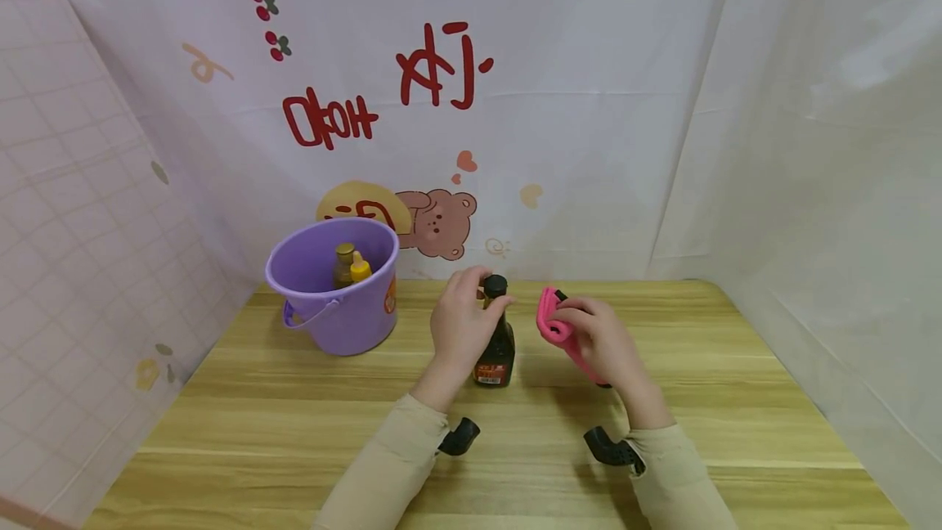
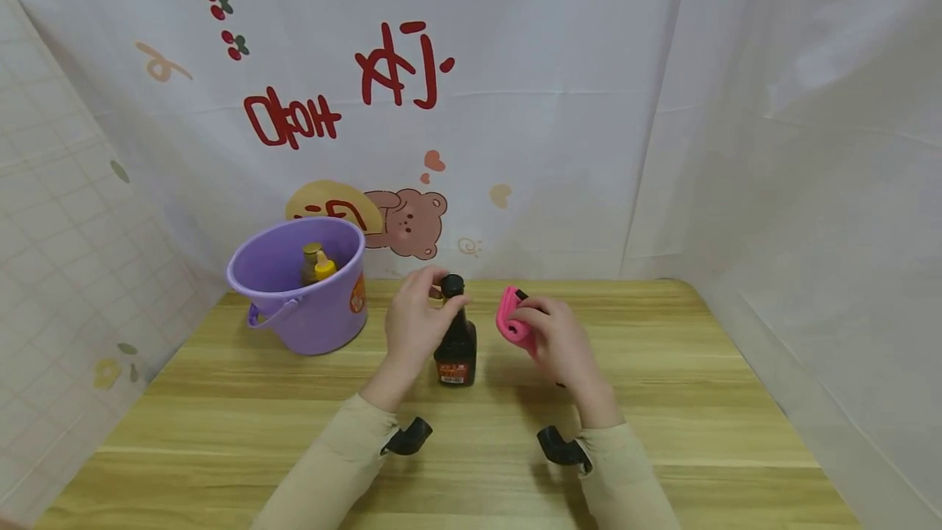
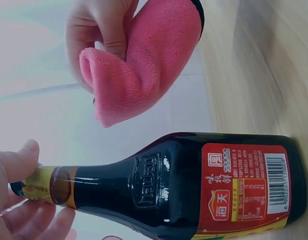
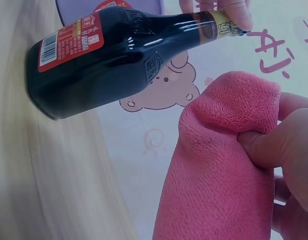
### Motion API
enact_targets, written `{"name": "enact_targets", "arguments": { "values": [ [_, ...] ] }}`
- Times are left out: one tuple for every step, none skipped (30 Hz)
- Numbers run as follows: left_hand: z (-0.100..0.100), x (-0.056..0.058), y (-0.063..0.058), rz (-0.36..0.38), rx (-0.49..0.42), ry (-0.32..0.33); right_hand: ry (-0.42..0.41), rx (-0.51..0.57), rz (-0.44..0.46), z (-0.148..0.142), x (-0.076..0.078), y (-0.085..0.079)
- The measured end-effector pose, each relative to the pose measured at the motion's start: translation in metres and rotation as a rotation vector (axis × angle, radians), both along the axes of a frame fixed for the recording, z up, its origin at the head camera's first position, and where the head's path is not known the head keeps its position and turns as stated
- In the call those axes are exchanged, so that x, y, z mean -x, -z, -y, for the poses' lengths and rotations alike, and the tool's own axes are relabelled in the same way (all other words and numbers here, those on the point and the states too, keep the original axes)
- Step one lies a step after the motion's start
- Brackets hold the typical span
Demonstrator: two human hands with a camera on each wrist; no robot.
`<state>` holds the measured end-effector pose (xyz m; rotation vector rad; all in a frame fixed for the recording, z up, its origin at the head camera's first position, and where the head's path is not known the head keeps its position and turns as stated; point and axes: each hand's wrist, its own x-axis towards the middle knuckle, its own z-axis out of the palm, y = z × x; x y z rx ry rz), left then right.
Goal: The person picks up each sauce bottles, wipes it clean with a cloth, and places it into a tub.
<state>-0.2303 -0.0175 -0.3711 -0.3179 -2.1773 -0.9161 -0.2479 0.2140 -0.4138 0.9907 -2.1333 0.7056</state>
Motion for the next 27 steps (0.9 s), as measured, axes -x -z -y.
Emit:
{"name": "enact_targets", "arguments": {
  "values": [
    [0.0, 0.0, 0.0, -0.003, -0.006, 0.001, 0.0, 0.006, 0.001, 0.0, 0.0, -0.001],
    [0.001, 0.001, 0.001, -0.008, -0.014, 0.004, 0.002, 0.011, 0.002, 0.0, 0.0, -0.001],
    [0.001, 0.001, 0.001, -0.013, -0.021, 0.006, 0.004, 0.015, 0.003, 0.0, 0.0, -0.002],
    [0.002, 0.002, 0.002, -0.018, -0.027, 0.009, 0.006, 0.018, 0.003, 0.0, 0.0, -0.002],
    [0.002, 0.002, 0.002, -0.024, -0.033, 0.013, 0.006, 0.021, 0.004, 0.0, 0.0, -0.002],
    [0.003, 0.002, 0.002, -0.03, -0.038, 0.018, 0.004, 0.024, 0.005, 0.0, 0.0, -0.002],
    [0.003, 0.002, 0.003, -0.034, -0.042, 0.022, 0.003, 0.026, 0.004, 0.001, 0.0, -0.003],
    [0.004, 0.003, 0.003, -0.039, -0.043, 0.028, 0.003, 0.028, 0.003, 0.001, 0.0, -0.003],
    [0.004, 0.003, 0.003, -0.041, -0.042, 0.033, 0.0, 0.031, 0.003, 0.001, 0.0, -0.003],
    [0.005, 0.003, 0.003, -0.042, -0.041, 0.038, -0.002, 0.033, 0.002, 0.002, 0.0, -0.004],
    [0.005, 0.004, 0.003, -0.044, -0.039, 0.042, -0.004, 0.036, 0.002, 0.002, 0.0, -0.004],
    [0.006, 0.004, 0.002, -0.044, -0.04, 0.049, -0.006, 0.037, 0.002, 0.003, 0.0, -0.004],
    [0.006, 0.005, 0.002, -0.04, -0.037, 0.055, -0.006, 0.039, 0.003, 0.003, 0.0, -0.005],
    [0.007, 0.006, 0.001, -0.034, -0.034, 0.061, -0.008, 0.04, 0.004, 0.003, 0.0, -0.005],
    [0.007, 0.006, 0.001, -0.026, -0.029, 0.065, -0.009, 0.041, 0.006, 0.003, 0.0, -0.005],
    [0.008, 0.006, 0.0, -0.018, -0.023, 0.071, -0.007, 0.041, 0.009, 0.004, 0.0, -0.006],
    [0.009, 0.007, 0.0, -0.007, -0.019, 0.078, -0.006, 0.042, 0.012, 0.004, 0.0, -0.006],
    [0.009, 0.007, -0.001, 0.007, -0.016, 0.089, -0.005, 0.043, 0.016, 0.004, 0.0, -0.006],
    [0.01, 0.007, -0.002, 0.022, -0.011, 0.099, -0.004, 0.043, 0.019, 0.004, -0.001, -0.006],
    [0.01, 0.007, -0.002, 0.037, -0.01, 0.109, -0.001, 0.043, 0.02, 0.004, -0.001, -0.006],
    [0.011, 0.008, -0.003, 0.049, -0.012, 0.124, -0.001, 0.043, 0.022, 0.004, -0.001, -0.006],
    [0.011, 0.008, -0.004, 0.062, -0.013, 0.138, -0.002, 0.042, 0.023, 0.004, -0.001, -0.007],
    [0.012, 0.008, -0.004, 0.074, -0.017, 0.152, -0.005, 0.043, 0.022, 0.005, 0.0, -0.007],
    [0.012, 0.009, -0.005, 0.086, -0.018, 0.166, -0.007, 0.042, 0.019, 0.005, 0.0, -0.008],
    [0.013, 0.009, -0.006, 0.097, -0.016, 0.177, -0.011, 0.043, 0.018, 0.005, 0.0, -0.009],
    [0.013, 0.01, -0.006, 0.107, -0.014, 0.189, -0.014, 0.043, 0.018, 0.005, 0.001, -0.01],
    [0.014, 0.01, -0.006, 0.113, -0.01, 0.204, -0.021, 0.043, 0.017, 0.006, 0.001, -0.011]
  ]
}}
